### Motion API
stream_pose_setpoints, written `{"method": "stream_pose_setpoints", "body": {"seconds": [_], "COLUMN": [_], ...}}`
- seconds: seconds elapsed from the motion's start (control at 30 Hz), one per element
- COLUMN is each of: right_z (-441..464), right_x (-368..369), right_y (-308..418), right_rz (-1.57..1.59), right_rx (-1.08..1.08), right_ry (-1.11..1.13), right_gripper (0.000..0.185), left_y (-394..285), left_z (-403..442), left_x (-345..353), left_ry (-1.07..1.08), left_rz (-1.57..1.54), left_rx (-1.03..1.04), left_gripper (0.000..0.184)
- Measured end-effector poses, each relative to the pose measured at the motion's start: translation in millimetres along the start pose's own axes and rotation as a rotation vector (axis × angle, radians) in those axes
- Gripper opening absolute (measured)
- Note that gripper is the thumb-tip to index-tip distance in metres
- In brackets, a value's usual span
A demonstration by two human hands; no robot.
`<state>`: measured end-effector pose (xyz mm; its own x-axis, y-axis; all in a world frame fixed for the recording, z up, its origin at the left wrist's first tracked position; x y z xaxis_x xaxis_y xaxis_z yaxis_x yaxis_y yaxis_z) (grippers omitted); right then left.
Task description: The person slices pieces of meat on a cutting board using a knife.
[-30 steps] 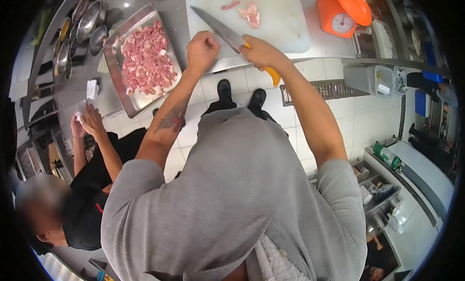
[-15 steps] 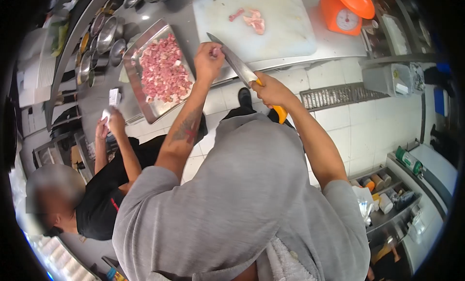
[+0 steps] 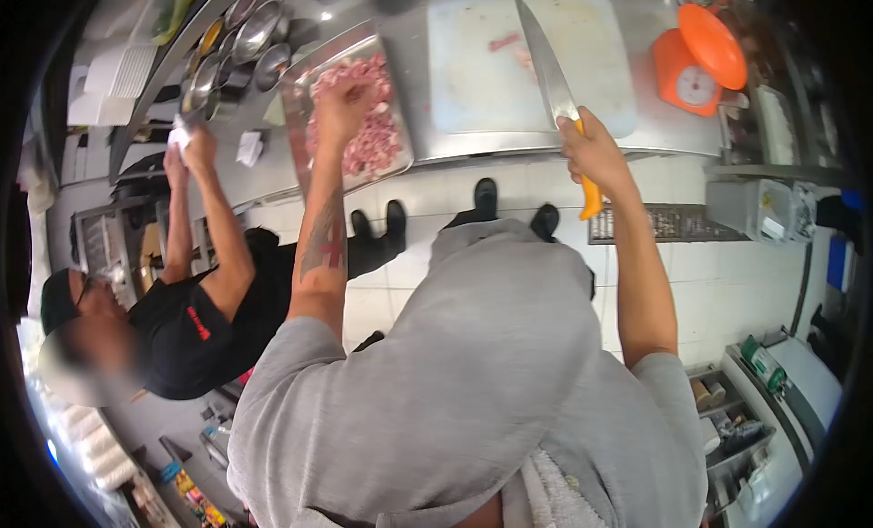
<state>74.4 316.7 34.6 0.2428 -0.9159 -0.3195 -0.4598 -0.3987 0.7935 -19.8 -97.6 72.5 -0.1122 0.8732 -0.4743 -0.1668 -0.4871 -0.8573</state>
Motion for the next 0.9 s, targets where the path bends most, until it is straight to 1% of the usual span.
{"method": "stream_pose_setpoints", "body": {"seconds": [0.03, 0.07, 0.13, 0.17, 0.2, 0.27, 0.3, 0.33, 0.43, 0.47, 0.5, 0.57, 0.6, 0.7, 0.77, 0.8, 0.9], "right_z": [-2, -11, -19, -22, -28, -32, -35, -38, -55, -63, -63, -61, -54, -40, -39, -44, -56], "right_x": [-9, -18, -28, -31, -31, -29, -27, -25, -10, -2, 5, 26, 33, 38, 32, 30, 20], "right_y": [-2, 7, 12, 15, 21, 19, 15, 9, -4, -2, -1, -8, -6, 16, 37, 49, 58], "right_rz": [0.05, -0.08, -0.088, -0.088, -0.103, -0.121, -0.127, -0.138, -0.207, -0.307, -0.331, -0.401, -0.507, -0.845, -1.035, -1.067, -1.121], "right_rx": [0.012, -0.004, 0.007, 0.011, -0.001, 0.005, 0.011, 0.037, 0.057, 0.077, 0.059, 0.036, -0.012, -0.125, -0.182, -0.181, -0.149], "right_ry": [-0.055, -0.135, -0.138, -0.137, -0.145, -0.153, -0.154, -0.158, -0.144, -0.131, -0.118, -0.076, -0.08, -0.118, -0.116, -0.081, -0.015], "right_gripper": [0.03, 0.028, 0.029, 0.029, 0.031, 0.032, 0.032, 0.033, 0.035, 0.036, 0.035, 0.034, 0.033, 0.027, 0.025, 0.022, 0.023], "left_y": [-17, -30, -50, -53, -49, -18, -9, -12, -21, -15, -9, -13, -15, -31, -16, -13, -5], "left_z": [14, 27, 54, 65, 77, 110, 112, 109, 62, 38, 18, -5, -8, 2, 13, 15, 14], "left_x": [43, 86, 161, 193, 217, 258, 272, 260, 222, 207, 196, 175, 168, 178, 192, 195, 196], "left_ry": [0.06, 0.121, 0.201, 0.182, 0.164, 0.213, 0.239, 0.228, 0.423, 0.426, 0.426, 0.279, 0.198, 0.113, 0.161, 0.185, 0.173], "left_rz": [0.027, 0.058, 0.208, 0.265, 0.324, 0.3, 0.29, 0.219, 0.262, 0.235, 0.203, 0.11, 0.061, 0.034, 0.069, 0.087, 0.051], "left_rx": [0.019, 0.038, 0.215, 0.237, 0.259, 0.394, 0.458, 0.366, 0.141, 0.169, 0.195, 0.161, 0.143, 0.226, 0.241, 0.245, 0.222], "left_gripper": [0.025, 0.025, 0.026, 0.023, 0.022, 0.019, 0.018, 0.017, 0.017, 0.017, 0.017, 0.019, 0.02, 0.023, 0.019, 0.017, 0.013]}}
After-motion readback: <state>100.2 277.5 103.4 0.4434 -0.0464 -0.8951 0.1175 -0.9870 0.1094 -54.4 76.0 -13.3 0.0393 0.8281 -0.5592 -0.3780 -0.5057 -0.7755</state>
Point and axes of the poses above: each hand's wrist, its own z-axis towards the middle knuckle, its own x-axis out of the palm, y = z × x, the point moved 7 cm from there along z, towards the middle knuckle, and after that the axes turned 12 degrees about -z, right-handed, at the moved point
